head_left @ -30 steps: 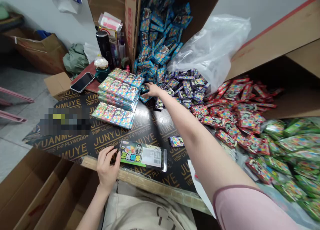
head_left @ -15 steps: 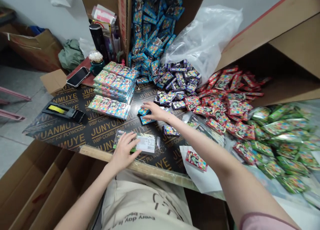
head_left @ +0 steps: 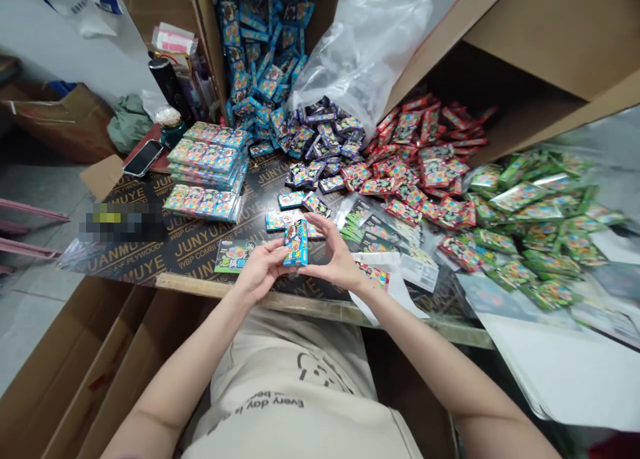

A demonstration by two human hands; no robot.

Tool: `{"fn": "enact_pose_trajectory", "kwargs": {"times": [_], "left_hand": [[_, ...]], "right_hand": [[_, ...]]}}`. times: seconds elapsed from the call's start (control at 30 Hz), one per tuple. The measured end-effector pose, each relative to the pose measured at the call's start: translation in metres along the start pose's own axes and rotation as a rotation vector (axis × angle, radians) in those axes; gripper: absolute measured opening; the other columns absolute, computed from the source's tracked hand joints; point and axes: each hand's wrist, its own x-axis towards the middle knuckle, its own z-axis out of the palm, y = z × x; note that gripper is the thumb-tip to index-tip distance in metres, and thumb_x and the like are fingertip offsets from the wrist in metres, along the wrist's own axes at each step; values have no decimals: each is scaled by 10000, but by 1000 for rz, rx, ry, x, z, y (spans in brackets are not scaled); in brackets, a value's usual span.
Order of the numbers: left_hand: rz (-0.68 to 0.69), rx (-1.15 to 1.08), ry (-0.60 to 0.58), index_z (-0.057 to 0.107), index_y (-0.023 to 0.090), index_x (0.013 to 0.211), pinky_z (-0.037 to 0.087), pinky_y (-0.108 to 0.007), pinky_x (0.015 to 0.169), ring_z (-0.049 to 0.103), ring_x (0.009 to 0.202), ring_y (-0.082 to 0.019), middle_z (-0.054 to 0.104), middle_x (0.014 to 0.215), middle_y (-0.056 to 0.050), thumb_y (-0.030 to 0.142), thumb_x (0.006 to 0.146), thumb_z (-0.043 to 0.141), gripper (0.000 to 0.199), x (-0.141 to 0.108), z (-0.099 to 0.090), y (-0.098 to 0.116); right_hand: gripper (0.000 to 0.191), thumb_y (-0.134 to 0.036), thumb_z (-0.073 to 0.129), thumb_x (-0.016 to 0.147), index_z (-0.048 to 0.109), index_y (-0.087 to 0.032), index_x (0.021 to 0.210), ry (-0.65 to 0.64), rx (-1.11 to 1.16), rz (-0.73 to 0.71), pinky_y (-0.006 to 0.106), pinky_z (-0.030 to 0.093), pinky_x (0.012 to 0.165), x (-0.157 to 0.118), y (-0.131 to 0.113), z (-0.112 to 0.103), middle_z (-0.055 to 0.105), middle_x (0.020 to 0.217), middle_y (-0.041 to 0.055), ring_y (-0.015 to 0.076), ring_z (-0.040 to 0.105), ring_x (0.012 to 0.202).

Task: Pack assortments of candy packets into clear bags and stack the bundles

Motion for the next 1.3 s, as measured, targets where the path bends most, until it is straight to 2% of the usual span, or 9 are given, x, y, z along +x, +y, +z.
{"fn": "enact_pose_trajectory", "kwargs": {"times": [0.13, 0.27, 0.4, 0.53, 0.63, 0.7, 0.83, 1.03, 1.3], "left_hand": [[-82, 78, -106, 694, 140, 846, 592, -298, 664, 693, 682, -166, 735, 784, -65, 387, 605, 852, 379, -7, 9, -15], [29, 160, 66, 711, 122, 835, 558, -252, 561, 667, 611, -147, 727, 731, -63, 502, 543, 853, 501, -11, 9, -16], [36, 236, 137, 709, 117, 798, 497, -208, 487, 638, 544, -124, 713, 683, -39, 330, 411, 916, 488, -11, 5, -18], [74, 381, 42, 728, 111, 925, 560, -308, 619, 690, 664, -190, 739, 779, -91, 445, 579, 830, 491, -6, -7, -19], [340, 859, -38, 698, 154, 1116, 524, -467, 897, 678, 995, -285, 730, 1042, -137, 514, 720, 723, 536, 4, -25, -12], [529, 1309, -101, 635, 208, 1238, 348, -574, 1080, 518, 1264, -346, 611, 1311, -156, 487, 644, 801, 677, 13, -40, -5], [599, 1859, -221, 441, 209, 1422, 187, -617, 1134, 424, 1321, -367, 495, 1407, -189, 447, 607, 839, 938, 25, -61, -1], [734, 1794, -265, 269, 174, 1504, 374, -485, 1037, 501, 1156, -327, 546, 1255, -150, 371, 638, 788, 1029, 15, -54, -3], [861, 1816, -277, 94, 171, 1539, 292, -513, 1096, 496, 1177, -321, 531, 1297, -147, 360, 632, 774, 1150, 1, -42, 4]], "right_hand": [[823, -428, 749, 723, 353, -261, 1425, 71, 46, 16, 433, 412, 1084, -14, -4, 0, 482, 1407, 110, 267, 500, 1278], [815, -299, 732, 705, 367, -259, 1432, -28, -175, -34, 482, 409, 1056, -23, -16, -3, 532, 1352, 115, 297, 522, 1225], [840, -345, 772, 707, 364, -280, 1439, -115, -211, -64, 488, 424, 1033, -31, -17, -2, 551, 1334, 110, 304, 524, 1218], [824, -349, 786, 705, 388, -251, 1420, -44, -153, -57, 443, 448, 1038, -37, -8, 0, 549, 1336, 114, 276, 545, 1216], [815, -365, 793, 698, 409, -229, 1405, 50, -215, -67, 441, 471, 1018, -40, 3, -4, 577, 1303, 121, 280, 567, 1193], [822, -384, 791, 706, 401, -226, 1413, 107, -290, -73, 453, 485, 998, -41, 12, -7, 584, 1295, 129, 289, 575, 1179], [858, -416, 775, 735, 344, -229, 1454, 91, -392, -87, 498, 485, 986, -41, 27, -9, 564, 1322, 153, 316, 558, 1196], [864, -378, 758, 758, 301, -237, 1477, -52, -474, -71, 528, 465, 972, -41, 20, -6, 543, 1345, 160, 338, 531, 1194], [829, -397, 740, 766, 324, -226, 1462, -338, -493, -64, 480, 402, 940, -33, -15, -14, 567, 1334, 138, 329, 532, 1164]]}}
